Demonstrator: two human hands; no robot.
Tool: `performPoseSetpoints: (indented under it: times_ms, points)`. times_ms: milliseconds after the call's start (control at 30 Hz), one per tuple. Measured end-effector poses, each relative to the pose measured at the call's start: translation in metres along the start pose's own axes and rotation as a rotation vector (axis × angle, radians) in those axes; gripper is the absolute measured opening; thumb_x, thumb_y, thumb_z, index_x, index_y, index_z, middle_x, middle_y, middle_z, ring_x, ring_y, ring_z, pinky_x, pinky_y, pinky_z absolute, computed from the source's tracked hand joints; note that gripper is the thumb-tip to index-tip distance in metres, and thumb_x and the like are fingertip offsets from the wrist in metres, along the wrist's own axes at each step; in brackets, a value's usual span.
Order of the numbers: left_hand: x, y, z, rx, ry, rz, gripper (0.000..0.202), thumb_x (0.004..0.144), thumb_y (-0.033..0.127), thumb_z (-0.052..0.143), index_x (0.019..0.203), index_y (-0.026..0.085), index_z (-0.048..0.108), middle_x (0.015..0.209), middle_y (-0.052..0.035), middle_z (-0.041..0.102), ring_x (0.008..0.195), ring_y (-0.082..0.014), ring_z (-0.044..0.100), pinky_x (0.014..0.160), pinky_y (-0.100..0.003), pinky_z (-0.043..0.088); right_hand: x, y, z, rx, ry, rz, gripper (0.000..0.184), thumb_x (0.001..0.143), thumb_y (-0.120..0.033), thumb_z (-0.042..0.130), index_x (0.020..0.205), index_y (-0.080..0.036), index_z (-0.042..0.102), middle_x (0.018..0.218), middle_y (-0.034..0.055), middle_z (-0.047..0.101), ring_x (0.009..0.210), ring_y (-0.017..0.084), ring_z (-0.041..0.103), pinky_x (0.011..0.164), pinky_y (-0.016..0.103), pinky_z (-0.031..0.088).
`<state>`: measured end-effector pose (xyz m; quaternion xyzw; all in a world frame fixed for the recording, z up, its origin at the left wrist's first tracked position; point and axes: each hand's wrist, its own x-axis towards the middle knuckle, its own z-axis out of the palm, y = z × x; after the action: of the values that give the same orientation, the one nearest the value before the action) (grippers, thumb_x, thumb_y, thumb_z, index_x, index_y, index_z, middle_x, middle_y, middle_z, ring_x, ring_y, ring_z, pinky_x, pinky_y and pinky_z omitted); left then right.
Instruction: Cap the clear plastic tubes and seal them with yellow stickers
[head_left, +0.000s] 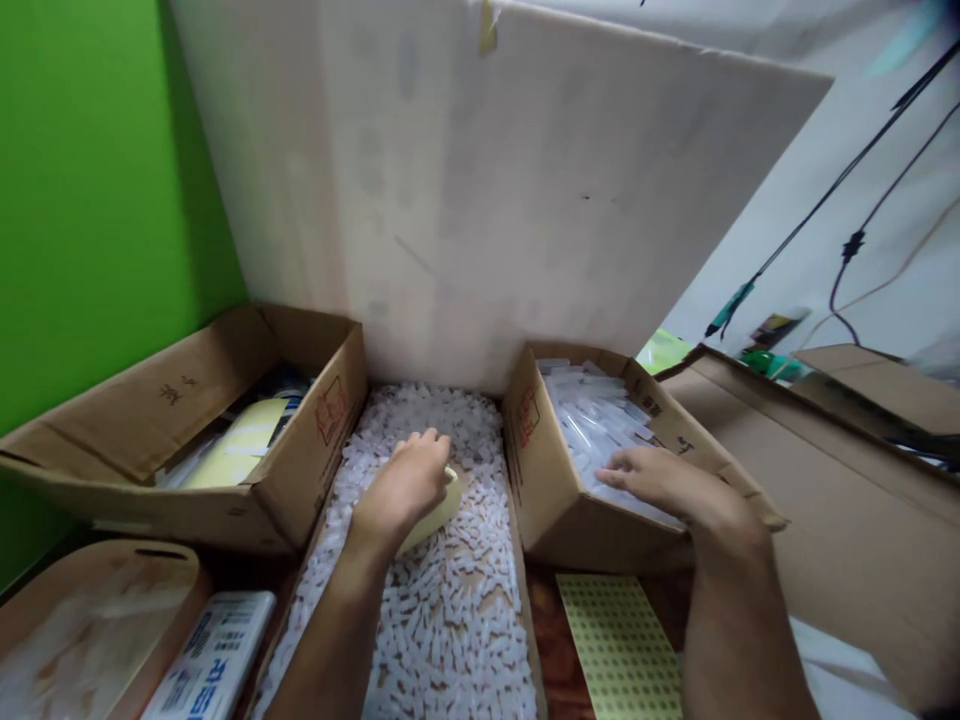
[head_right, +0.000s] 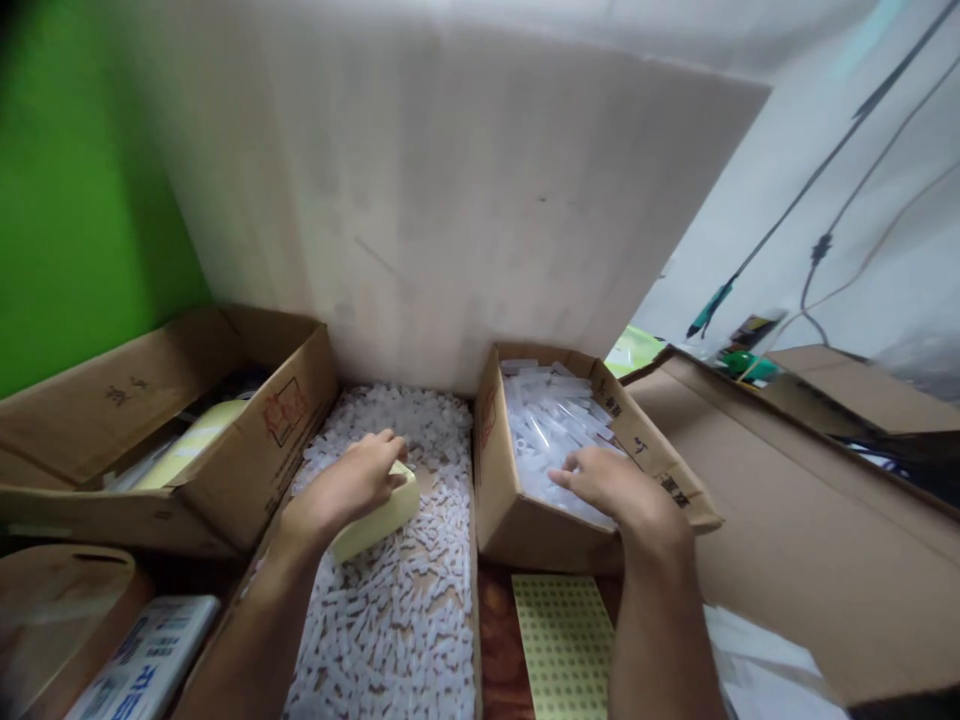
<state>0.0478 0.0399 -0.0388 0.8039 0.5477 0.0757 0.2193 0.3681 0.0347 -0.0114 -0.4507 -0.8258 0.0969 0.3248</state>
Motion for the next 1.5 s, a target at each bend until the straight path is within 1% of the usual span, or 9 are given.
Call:
performPoseSetpoints:
  times_ms: [133, 433, 633, 867, 1067, 1167, 1233, 1367, 1500]
  points:
    - [0.013, 0.026, 0.027, -0.017, -0.204, 0.066, 0.009, 0.081, 0.014, 0.067, 0.088, 0.019, 0.07, 0.096, -0.0062, 0.073, 0.087, -0.0212, 0.067, 0.076, -0.028, 0.049, -0.01, 0.007, 0.01, -0.034, -0.223, 0.155, 0.02, 0.07, -0.005, 0.076, 0.069, -0.025, 0.075, 0.055, -0.0046, 0.068, 0.041, 0.014, 0.058, 0.037, 0.022, 0.033]
    - [0.03, 0.038, 0.066, -0.003, -0.405, 0.02, 0.015, 0.063, 0.007, 0.077, 0.073, 0.017, 0.072, 0.069, -0.0023, 0.07, 0.068, -0.0189, 0.066, 0.058, -0.024, 0.046, -0.002, -0.046, -0.008, 0.023, -0.504, 0.421, 0.016, 0.08, -0.011, 0.063, 0.074, -0.02, 0.075, 0.073, -0.0002, 0.075, 0.066, 0.016, 0.066, 0.056, 0.023, 0.043]
    - [0.03, 0.035, 0.06, -0.02, -0.429, 0.092, 0.009, 0.07, 0.008, 0.068, 0.072, 0.018, 0.069, 0.07, -0.0026, 0.069, 0.064, -0.0171, 0.061, 0.053, -0.025, 0.037, -0.003, -0.038, -0.002, -0.116, -0.158, 0.489, 0.019, 0.09, -0.032, 0.064, 0.076, -0.021, 0.069, 0.085, 0.0041, 0.074, 0.08, 0.024, 0.066, 0.073, 0.034, 0.046]
    - [0.021, 0.02, 0.015, -0.284, -0.119, 0.237, 0.012, 0.098, 0.022, 0.051, 0.091, 0.02, 0.061, 0.089, -0.0035, 0.069, 0.08, -0.0183, 0.063, 0.072, -0.028, 0.045, 0.002, -0.044, -0.006, -0.068, 0.272, 0.529, 0.029, 0.09, -0.048, 0.065, 0.106, -0.025, 0.072, 0.09, 0.0044, 0.074, 0.079, 0.024, 0.07, 0.072, 0.035, 0.055]
    - [0.013, 0.014, -0.008, -0.682, 0.271, 0.476, 0.008, 0.092, 0.009, 0.065, 0.095, 0.017, 0.067, 0.087, -0.0023, 0.073, 0.08, -0.0119, 0.069, 0.074, -0.018, 0.053, -0.016, -0.054, -0.001, 0.125, 0.53, 0.759, 0.033, 0.082, -0.048, 0.075, 0.109, -0.03, 0.071, 0.087, 0.0058, 0.073, 0.073, 0.025, 0.07, 0.053, 0.031, 0.058]
    - [0.01, 0.021, -0.015, -0.725, 0.376, 0.515, 0.013, 0.089, 0.007, 0.07, 0.096, 0.017, 0.074, 0.087, -0.0035, 0.074, 0.079, -0.0114, 0.071, 0.073, -0.016, 0.055, -0.013, -0.065, 0.0, 0.307, 0.648, 0.65, 0.041, 0.083, -0.037, 0.077, 0.121, -0.032, 0.065, 0.083, 0.0034, 0.073, 0.058, 0.021, 0.068, 0.047, 0.028, 0.059]
    - [0.004, 0.029, -0.022, -0.745, 0.443, 0.532, 0.018, 0.087, 0.006, 0.072, 0.097, 0.019, 0.078, 0.087, -0.0026, 0.075, 0.077, -0.0103, 0.072, 0.071, -0.014, 0.055, -0.006, -0.079, 0.001, 0.445, 0.623, 0.486, 0.051, 0.083, -0.029, 0.078, 0.13, -0.032, 0.059, 0.084, 0.0022, 0.073, 0.05, 0.017, 0.066, 0.047, 0.027, 0.061]
    - [-0.021, 0.048, -0.04, -0.774, 0.604, 0.586, 0.027, 0.086, 0.005, 0.073, 0.102, 0.026, 0.081, 0.084, -0.0004, 0.075, 0.073, -0.0095, 0.071, 0.066, -0.014, 0.055, 0.007, -0.115, 0.01, 0.707, 0.474, 0.267, 0.009, 0.091, -0.021, 0.07, 0.099, -0.025, 0.067, 0.1, 0.0036, 0.069, 0.067, 0.016, 0.074, 0.063, 0.026, 0.065]
    - [-0.047, 0.06, -0.05, -0.684, 0.747, 0.658, 0.025, 0.086, 0.008, 0.075, 0.102, 0.026, 0.081, 0.086, 0.0002, 0.076, 0.074, -0.0089, 0.071, 0.069, -0.014, 0.055, 0.01, -0.142, 0.024, 0.956, 0.438, 0.143, 0.006, 0.094, -0.019, 0.068, 0.094, -0.022, 0.063, 0.101, 0.0017, 0.066, 0.072, 0.014, 0.075, 0.07, 0.027, 0.065]
